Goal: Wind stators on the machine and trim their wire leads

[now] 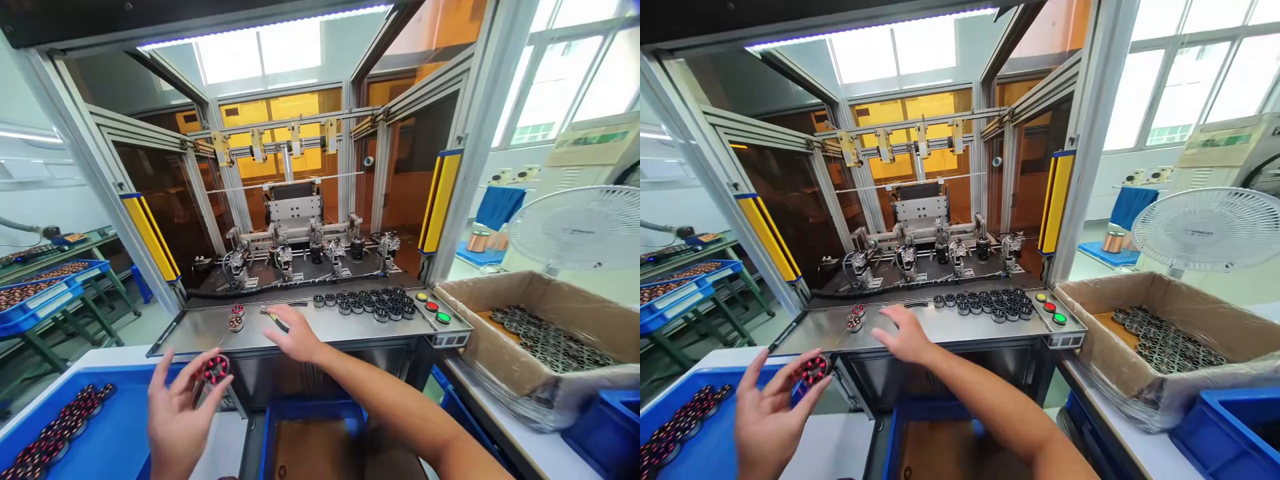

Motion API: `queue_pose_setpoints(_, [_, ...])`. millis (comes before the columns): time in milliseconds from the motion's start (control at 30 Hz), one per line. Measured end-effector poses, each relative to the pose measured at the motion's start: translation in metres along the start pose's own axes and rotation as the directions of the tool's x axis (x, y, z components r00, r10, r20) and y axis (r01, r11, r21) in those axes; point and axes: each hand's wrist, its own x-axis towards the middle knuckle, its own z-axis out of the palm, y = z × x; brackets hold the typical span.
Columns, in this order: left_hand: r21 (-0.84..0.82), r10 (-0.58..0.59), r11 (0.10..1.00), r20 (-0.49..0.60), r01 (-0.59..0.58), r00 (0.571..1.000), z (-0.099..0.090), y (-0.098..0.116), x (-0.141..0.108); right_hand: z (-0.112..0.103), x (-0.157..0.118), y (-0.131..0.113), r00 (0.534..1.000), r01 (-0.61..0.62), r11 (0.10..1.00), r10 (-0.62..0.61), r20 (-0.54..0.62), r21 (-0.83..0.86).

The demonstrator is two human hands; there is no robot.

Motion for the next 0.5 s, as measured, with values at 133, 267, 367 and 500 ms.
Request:
queue_pose_setpoints(133, [0.203, 0.390, 0.895, 0.073, -0.397, 0.918, 0.002, 0.033, -0.034, 0.012, -0.064, -0.054, 0.988, -0.060, 0.907, -0.005, 0.154, 0.416])
queue_pose_setpoints(267, [0.105, 0.559, 0.810, 0.158, -0.577, 0.814, 0.017, 0.050, -0.048, 0.008, -0.100, -0.093, 0.950, -0.298, 0.503, 0.241, 0.199, 0.811])
queue_pose_setpoints(367, [0.002, 0.573, 0.814, 0.164, -0.581, 0.803, 0.027, 0.052, -0.057, 0.000, -0.107, -0.098, 0.921, -0.330, 0.408, 0.336, 0.196, 0.851])
queue_pose_setpoints(500, [-0.109, 0.470, 0.882, 0.134, -0.459, 0.872, 0.021, 0.048, -0.067, -0.014, -0.115, -0.093, 0.911, -0.360, 0.443, 0.358, 0.206, 0.821])
